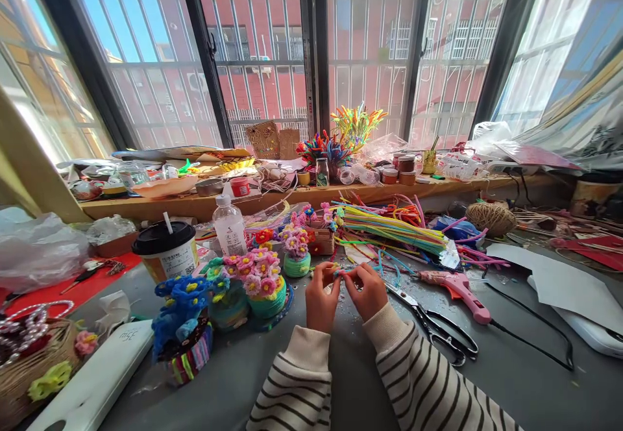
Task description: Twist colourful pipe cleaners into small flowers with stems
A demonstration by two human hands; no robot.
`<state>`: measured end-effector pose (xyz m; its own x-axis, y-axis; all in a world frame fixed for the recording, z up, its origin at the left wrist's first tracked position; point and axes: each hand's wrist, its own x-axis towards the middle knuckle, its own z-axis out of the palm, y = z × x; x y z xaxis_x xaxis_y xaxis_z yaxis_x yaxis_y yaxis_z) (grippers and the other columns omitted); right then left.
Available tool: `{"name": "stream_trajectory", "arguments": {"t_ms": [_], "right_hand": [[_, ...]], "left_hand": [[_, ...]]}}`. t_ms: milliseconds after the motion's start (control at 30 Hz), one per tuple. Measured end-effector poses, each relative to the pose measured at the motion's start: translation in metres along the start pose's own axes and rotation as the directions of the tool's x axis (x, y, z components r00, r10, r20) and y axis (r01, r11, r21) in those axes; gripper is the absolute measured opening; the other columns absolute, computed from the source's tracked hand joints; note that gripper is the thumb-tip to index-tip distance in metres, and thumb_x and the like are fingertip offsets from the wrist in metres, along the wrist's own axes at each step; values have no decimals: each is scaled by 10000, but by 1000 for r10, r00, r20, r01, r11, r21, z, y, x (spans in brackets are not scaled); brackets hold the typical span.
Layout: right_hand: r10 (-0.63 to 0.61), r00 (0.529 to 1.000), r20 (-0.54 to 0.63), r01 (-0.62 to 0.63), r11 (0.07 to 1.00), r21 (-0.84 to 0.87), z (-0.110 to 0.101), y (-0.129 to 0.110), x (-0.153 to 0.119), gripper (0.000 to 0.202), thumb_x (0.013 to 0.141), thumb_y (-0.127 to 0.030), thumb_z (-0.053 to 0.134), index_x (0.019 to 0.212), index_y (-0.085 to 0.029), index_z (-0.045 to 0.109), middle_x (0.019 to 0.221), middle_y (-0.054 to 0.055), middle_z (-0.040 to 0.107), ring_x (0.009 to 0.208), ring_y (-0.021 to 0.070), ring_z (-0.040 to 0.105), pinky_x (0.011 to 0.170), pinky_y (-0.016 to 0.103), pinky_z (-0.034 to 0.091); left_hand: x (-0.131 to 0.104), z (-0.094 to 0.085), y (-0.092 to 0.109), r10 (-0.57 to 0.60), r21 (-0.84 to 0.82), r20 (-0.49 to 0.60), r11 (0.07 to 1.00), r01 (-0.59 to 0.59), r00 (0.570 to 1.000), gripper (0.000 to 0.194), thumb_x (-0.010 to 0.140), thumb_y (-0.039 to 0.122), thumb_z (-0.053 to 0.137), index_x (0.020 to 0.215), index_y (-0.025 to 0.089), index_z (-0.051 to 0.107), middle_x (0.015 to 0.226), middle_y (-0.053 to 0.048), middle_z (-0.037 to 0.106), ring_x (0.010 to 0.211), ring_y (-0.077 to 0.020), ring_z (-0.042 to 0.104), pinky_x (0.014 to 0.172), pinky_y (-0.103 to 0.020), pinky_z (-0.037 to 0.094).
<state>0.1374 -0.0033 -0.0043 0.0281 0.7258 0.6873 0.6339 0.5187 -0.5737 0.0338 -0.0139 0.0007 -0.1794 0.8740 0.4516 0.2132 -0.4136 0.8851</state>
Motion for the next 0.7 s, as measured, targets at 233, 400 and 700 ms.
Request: {"name": "stream_trajectory", "arguments": {"t_ms": [233,400,700], "right_hand": [[63,927,370,-247,845,475,-15,-2,8,338,719,-406,443,570,-130,567,536,6,484,463,80,431,430,199,358],[102,935,339,-253,862,439,-16,4,8,368,734,-435,405,590,-131,555,510,-2,477,443,75,418,410,191,350],[-53,943,328,-9,983,185,-14,10,8,247,754,-326,395,644,-147,523,534,-1,520,462,83,431,408,180,330]], "left_hand": [[5,-9,8,-288,-436,81,851,294,954,200,599,313,571,724,158,584,749,-24,630,718,-137,577,657,-223,460],[6,-9,4,-315,-381,160,855,353,936,195,569,305,599,699,160,606,693,-7,634,645,-125,575,603,-207,460],[5,-8,-2,-350,-204,171,902,381,921,263,571,366,581,734,170,643,746,-39,657,689,-164,596,611,-252,483]]}}
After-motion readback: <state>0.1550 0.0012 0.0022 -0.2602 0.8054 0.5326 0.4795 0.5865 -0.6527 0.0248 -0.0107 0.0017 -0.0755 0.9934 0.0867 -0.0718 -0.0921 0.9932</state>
